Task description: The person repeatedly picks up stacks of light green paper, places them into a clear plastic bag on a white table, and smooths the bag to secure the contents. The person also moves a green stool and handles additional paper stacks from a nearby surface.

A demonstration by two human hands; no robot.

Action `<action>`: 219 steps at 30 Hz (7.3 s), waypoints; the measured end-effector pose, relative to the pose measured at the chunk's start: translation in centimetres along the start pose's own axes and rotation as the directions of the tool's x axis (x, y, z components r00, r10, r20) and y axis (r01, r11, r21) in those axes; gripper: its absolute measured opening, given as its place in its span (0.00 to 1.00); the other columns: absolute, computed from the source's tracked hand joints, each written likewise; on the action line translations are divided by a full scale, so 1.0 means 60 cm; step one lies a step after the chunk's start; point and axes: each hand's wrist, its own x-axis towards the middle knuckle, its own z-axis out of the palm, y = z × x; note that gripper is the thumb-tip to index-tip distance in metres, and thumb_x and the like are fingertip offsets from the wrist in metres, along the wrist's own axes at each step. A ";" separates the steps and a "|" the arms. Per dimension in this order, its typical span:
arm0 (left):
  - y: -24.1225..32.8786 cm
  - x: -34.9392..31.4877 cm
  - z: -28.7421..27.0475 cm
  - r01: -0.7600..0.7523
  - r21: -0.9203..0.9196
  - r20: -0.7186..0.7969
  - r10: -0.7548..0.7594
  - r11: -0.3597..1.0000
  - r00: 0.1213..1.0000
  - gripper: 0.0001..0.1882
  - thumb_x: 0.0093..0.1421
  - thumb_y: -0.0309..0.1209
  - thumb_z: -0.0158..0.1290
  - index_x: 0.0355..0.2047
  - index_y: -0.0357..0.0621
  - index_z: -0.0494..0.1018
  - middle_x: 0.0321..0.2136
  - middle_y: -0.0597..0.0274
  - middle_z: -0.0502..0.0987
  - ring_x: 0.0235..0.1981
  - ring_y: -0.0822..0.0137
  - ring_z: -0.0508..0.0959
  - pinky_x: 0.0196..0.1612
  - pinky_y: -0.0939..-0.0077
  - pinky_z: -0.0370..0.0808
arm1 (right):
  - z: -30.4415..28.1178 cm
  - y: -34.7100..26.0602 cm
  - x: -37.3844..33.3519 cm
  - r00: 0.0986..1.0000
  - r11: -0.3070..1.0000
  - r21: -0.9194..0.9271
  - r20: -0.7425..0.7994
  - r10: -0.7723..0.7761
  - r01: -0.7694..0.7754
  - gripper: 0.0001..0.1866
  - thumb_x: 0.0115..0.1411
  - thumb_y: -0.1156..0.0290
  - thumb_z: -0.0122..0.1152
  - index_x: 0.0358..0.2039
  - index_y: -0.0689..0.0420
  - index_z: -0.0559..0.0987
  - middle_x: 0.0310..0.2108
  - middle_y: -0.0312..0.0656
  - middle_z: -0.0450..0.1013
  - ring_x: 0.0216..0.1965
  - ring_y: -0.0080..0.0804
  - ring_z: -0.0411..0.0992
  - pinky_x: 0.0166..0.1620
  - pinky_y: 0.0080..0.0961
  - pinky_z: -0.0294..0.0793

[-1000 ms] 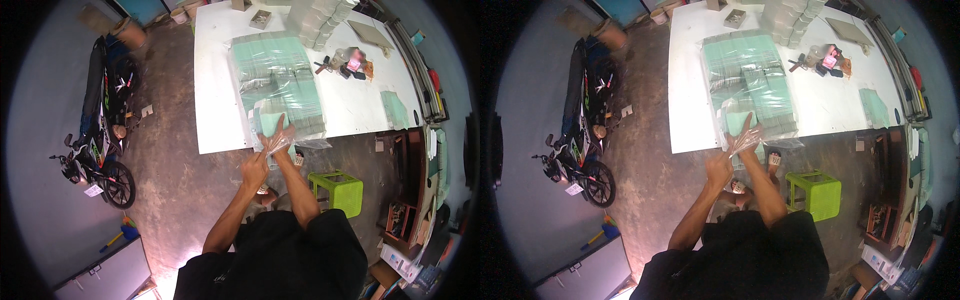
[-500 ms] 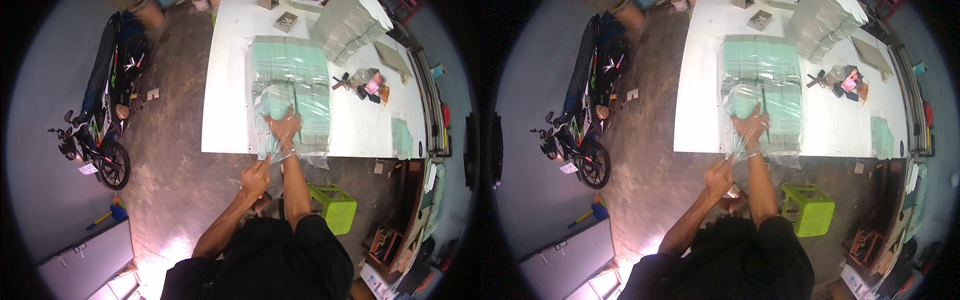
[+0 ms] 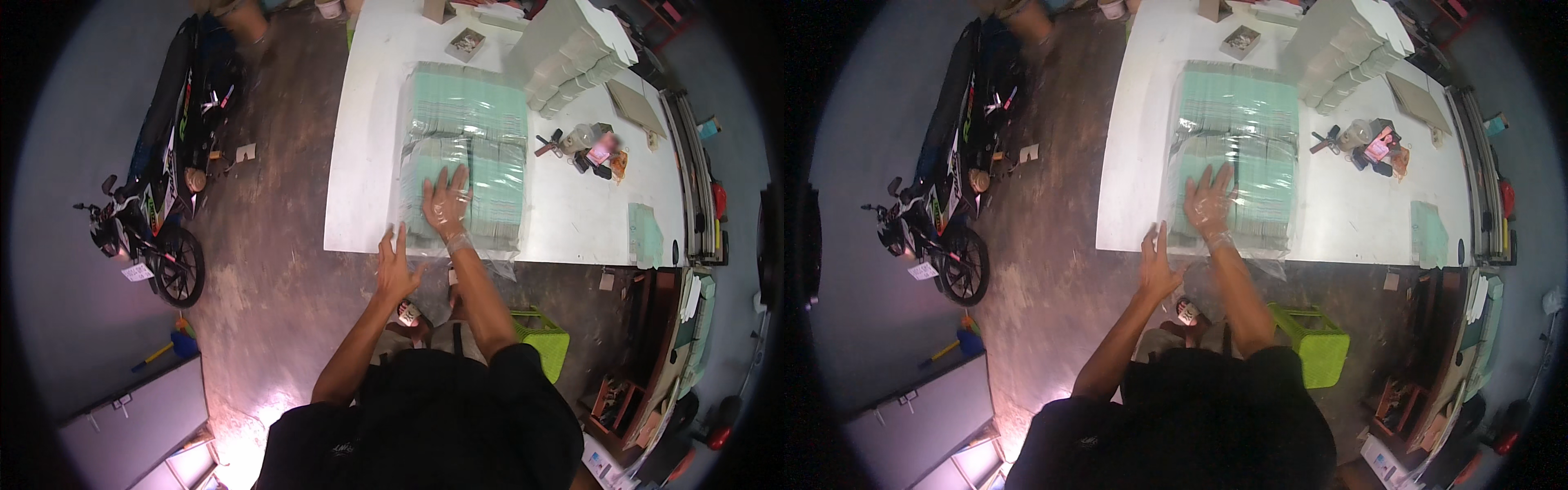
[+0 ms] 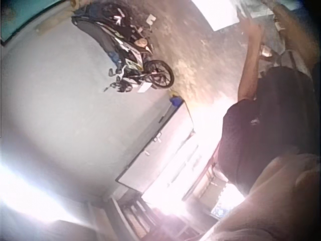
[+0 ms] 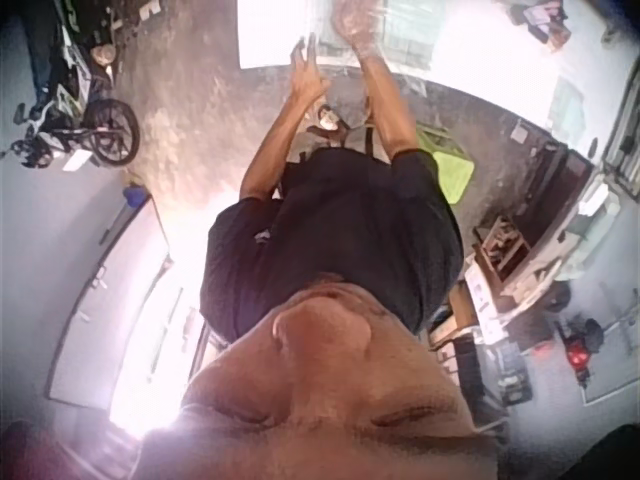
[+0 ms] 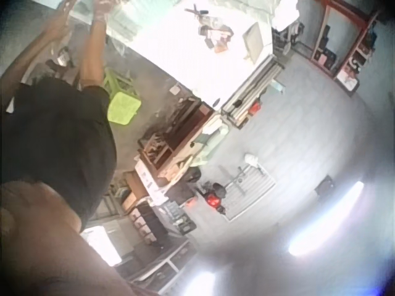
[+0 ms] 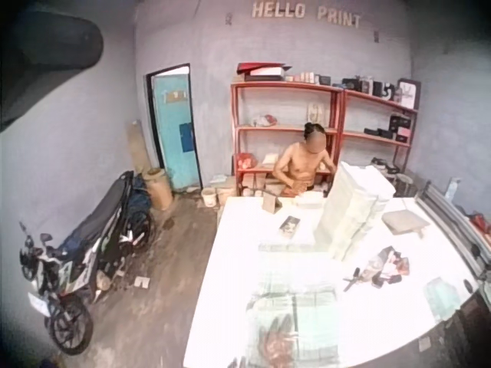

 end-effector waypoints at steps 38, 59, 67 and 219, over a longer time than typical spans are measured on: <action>-0.101 0.087 -0.045 -0.473 -0.152 0.685 0.438 0.868 0.582 0.31 0.65 0.36 0.55 0.64 0.29 0.65 0.34 0.50 0.77 0.37 0.52 0.78 0.42 0.60 0.77 | 0.177 -0.077 -0.336 0.295 -0.137 0.860 0.313 0.903 -0.492 0.32 0.74 0.56 0.49 0.72 0.59 0.59 0.72 0.56 0.55 0.72 0.53 0.55 0.73 0.47 0.52; -0.178 0.079 -0.032 -0.469 -0.482 0.678 0.655 0.740 0.335 0.25 0.63 0.27 0.56 0.56 0.21 0.72 0.31 0.45 0.72 0.33 0.47 0.74 0.36 0.57 0.73 | 0.166 0.077 -0.184 0.071 0.357 0.824 -0.365 0.928 -0.440 0.33 0.76 0.56 0.41 0.75 0.58 0.51 0.76 0.50 0.46 0.76 0.45 0.45 0.77 0.42 0.42; -0.174 0.088 -0.027 -0.490 -0.454 0.728 0.627 0.744 0.278 0.22 0.62 0.23 0.54 0.55 0.20 0.73 0.31 0.45 0.71 0.33 0.47 0.74 0.36 0.58 0.72 | 0.145 0.194 -0.173 0.054 0.334 0.908 -0.331 0.942 -0.255 0.36 0.75 0.53 0.42 0.76 0.56 0.48 0.77 0.49 0.43 0.77 0.45 0.42 0.77 0.43 0.40; 0.051 0.383 0.194 -0.794 -0.289 0.700 0.684 0.534 0.206 0.38 0.68 0.50 0.50 0.74 0.51 0.57 0.76 0.42 0.46 0.76 0.39 0.45 0.74 0.37 0.41 | 0.052 0.147 0.028 0.887 -0.182 0.907 0.413 0.206 -0.380 0.23 0.74 0.60 0.49 0.60 0.64 0.75 0.54 0.48 0.76 0.56 0.36 0.74 0.61 0.30 0.71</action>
